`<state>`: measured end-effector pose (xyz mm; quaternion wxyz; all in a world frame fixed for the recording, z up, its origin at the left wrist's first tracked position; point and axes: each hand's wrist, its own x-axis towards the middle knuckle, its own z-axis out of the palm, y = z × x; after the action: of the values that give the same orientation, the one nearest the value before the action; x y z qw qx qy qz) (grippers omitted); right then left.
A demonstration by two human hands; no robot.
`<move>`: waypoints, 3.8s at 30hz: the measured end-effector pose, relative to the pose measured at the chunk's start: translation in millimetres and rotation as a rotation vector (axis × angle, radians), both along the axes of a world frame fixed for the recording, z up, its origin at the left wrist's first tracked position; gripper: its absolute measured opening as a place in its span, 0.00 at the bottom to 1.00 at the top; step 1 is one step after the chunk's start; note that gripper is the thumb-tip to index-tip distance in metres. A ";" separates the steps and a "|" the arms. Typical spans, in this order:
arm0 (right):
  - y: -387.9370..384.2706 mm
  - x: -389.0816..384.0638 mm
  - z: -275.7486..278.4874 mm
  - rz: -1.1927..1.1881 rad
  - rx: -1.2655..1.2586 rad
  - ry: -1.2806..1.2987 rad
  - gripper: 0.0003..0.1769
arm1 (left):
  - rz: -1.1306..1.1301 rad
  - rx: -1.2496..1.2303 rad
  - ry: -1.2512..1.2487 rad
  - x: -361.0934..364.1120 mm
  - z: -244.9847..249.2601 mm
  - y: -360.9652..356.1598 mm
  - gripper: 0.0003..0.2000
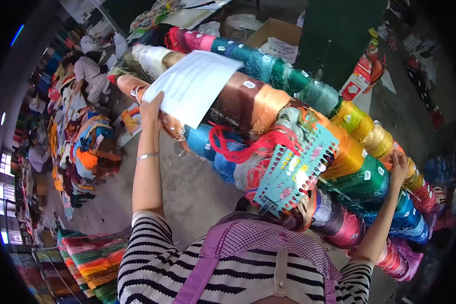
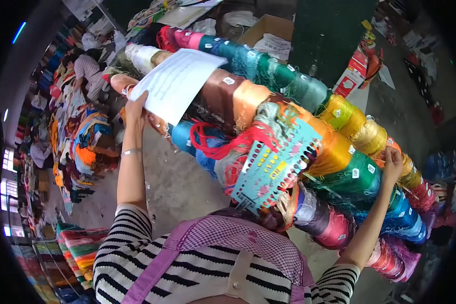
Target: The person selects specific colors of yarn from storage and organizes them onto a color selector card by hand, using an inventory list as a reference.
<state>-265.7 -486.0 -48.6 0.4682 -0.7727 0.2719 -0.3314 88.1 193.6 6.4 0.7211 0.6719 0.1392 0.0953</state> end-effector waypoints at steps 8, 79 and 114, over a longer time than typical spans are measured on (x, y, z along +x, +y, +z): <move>-7.4 -3.0 -2.8 -0.031 -0.063 -0.034 0.11 | -0.005 -0.427 0.113 -34.5 -79.0 47.0 0.17; -103.3 -26.6 64.2 0.012 0.171 0.238 0.09 | -0.763 0.220 -0.220 -177.9 73.8 -285.3 0.08; -119.5 -3.1 -2.2 -0.014 -0.073 0.388 0.09 | -0.970 -0.788 -0.273 -71.7 132.6 -294.2 0.07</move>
<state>-268.8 -605.6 -50.8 0.3765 -0.8365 0.3503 -0.1891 16.4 -100.6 139.0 0.8865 0.3246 -0.2495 -0.2156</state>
